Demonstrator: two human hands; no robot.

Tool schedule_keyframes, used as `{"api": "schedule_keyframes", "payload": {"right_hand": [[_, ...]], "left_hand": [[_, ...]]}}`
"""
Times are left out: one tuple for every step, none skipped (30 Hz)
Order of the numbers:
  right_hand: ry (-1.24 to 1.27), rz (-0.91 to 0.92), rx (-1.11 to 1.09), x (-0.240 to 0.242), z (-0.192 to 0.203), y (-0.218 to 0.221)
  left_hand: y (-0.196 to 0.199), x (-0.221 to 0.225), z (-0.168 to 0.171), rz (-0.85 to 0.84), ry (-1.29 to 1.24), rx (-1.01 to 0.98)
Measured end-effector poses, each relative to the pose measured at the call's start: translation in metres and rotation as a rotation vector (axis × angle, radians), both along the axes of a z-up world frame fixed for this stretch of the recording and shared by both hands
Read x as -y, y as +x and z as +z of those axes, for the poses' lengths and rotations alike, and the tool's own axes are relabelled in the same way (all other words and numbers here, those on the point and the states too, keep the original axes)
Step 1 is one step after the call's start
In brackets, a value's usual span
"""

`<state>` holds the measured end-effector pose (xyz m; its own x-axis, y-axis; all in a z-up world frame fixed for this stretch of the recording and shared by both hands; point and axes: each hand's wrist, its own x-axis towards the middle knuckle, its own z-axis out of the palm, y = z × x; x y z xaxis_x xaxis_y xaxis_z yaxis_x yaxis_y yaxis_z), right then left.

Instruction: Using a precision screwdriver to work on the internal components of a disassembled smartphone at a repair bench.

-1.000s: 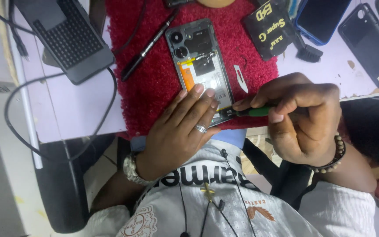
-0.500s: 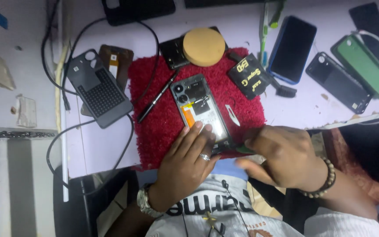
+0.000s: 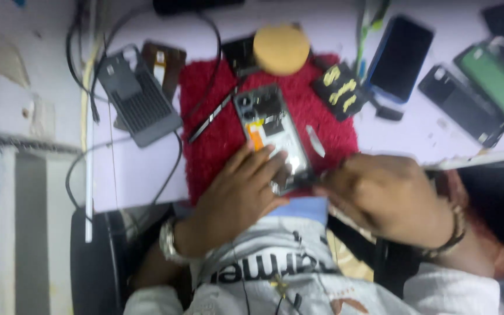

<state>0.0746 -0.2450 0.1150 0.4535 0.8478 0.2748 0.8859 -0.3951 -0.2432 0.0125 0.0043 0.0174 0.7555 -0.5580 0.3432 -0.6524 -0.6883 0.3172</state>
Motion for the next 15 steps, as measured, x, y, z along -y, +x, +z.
{"api": "schedule_keyframes", "payload": {"right_hand": [[-0.154, -0.049, -0.037, 0.002, 0.000, 0.002], [-0.153, -0.054, -0.055, 0.002, -0.003, 0.002], [-0.153, -0.062, -0.087, 0.003, -0.003, 0.005], [-0.152, -0.071, -0.119, 0.003, -0.003, 0.009], [-0.153, -0.071, -0.129, 0.005, -0.005, 0.009], [-0.016, 0.008, -0.001, 0.006, -0.008, 0.010], [0.119, 0.092, 0.129, 0.007, -0.010, 0.012], [0.116, 0.097, 0.120, 0.007, -0.009, 0.014], [0.117, 0.129, 0.070, 0.007, -0.008, 0.015], [0.120, 0.162, 0.020, 0.007, -0.007, 0.017], [0.113, 0.159, 0.020, 0.004, -0.005, 0.015], [0.115, 0.190, 0.002, 0.002, -0.003, 0.015], [0.118, 0.218, -0.014, 0.001, -0.002, 0.015], [0.113, 0.212, -0.013, 0.002, -0.003, 0.015], [0.170, 0.244, 0.014, 0.000, -0.005, 0.014]], "left_hand": [[0.005, -0.004, 0.002, 0.008, 0.044, 0.162], [0.002, -0.006, 0.002, 0.001, 0.044, 0.144], [0.004, -0.007, 0.004, -0.001, 0.054, 0.162], [0.005, -0.008, 0.007, -0.002, 0.064, 0.180], [0.004, -0.007, 0.005, -0.004, 0.063, 0.171], [0.003, -0.008, 0.003, -0.010, 0.098, 0.191], [0.003, -0.008, 0.000, -0.011, 0.129, 0.214], [0.003, -0.009, -0.001, -0.007, 0.125, 0.205], [0.003, -0.011, -0.001, -0.028, 0.143, 0.206], [0.004, -0.013, -0.001, -0.050, 0.160, 0.207], [0.003, -0.015, -0.002, -0.052, 0.154, 0.207], [0.002, -0.016, -0.002, -0.047, 0.223, 0.238], [0.004, -0.017, -0.003, -0.046, 0.292, 0.270], [0.003, -0.013, -0.002, -0.051, 0.286, 0.273], [0.003, -0.013, 0.001, -0.035, 0.270, 0.275]]}}
